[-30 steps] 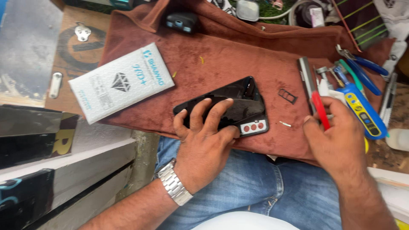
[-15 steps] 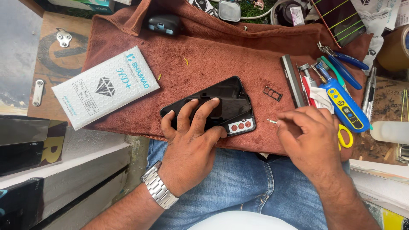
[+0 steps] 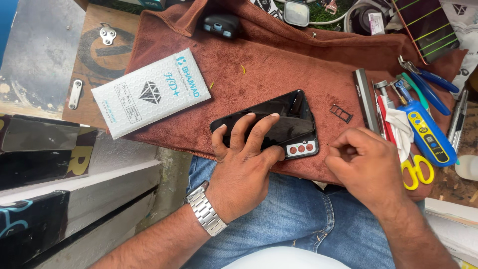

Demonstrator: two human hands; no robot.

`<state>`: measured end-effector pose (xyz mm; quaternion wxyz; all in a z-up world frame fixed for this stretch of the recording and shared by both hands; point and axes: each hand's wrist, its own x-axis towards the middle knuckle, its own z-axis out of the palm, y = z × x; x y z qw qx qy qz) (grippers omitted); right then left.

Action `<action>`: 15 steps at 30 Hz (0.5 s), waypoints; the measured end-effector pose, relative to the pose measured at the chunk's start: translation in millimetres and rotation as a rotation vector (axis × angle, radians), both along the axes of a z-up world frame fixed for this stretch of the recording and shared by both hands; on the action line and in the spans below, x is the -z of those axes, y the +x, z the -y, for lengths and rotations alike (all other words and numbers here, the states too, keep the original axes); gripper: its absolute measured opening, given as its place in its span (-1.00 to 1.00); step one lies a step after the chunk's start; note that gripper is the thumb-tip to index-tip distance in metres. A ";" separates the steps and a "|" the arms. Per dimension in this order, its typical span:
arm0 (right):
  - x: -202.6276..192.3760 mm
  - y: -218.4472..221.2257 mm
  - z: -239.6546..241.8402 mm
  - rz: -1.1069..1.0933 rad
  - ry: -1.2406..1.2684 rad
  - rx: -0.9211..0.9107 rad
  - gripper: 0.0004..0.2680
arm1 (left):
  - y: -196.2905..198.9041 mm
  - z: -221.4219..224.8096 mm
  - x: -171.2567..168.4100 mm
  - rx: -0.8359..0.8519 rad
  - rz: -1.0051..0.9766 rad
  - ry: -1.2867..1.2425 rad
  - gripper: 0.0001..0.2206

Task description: The person uses a red plastic pry tool to carefully separate the back cover from the frame of a black smartphone. They work along the edges of the device to release the clips holding the cover in place.

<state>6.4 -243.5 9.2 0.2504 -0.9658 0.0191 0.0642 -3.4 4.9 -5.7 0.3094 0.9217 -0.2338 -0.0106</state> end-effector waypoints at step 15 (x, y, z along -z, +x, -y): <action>22.8 -16.2 -38.9 -0.032 0.654 -0.066 -0.77 | 1.4 -1.7 -0.6 -0.018 -0.023 -0.020 -0.81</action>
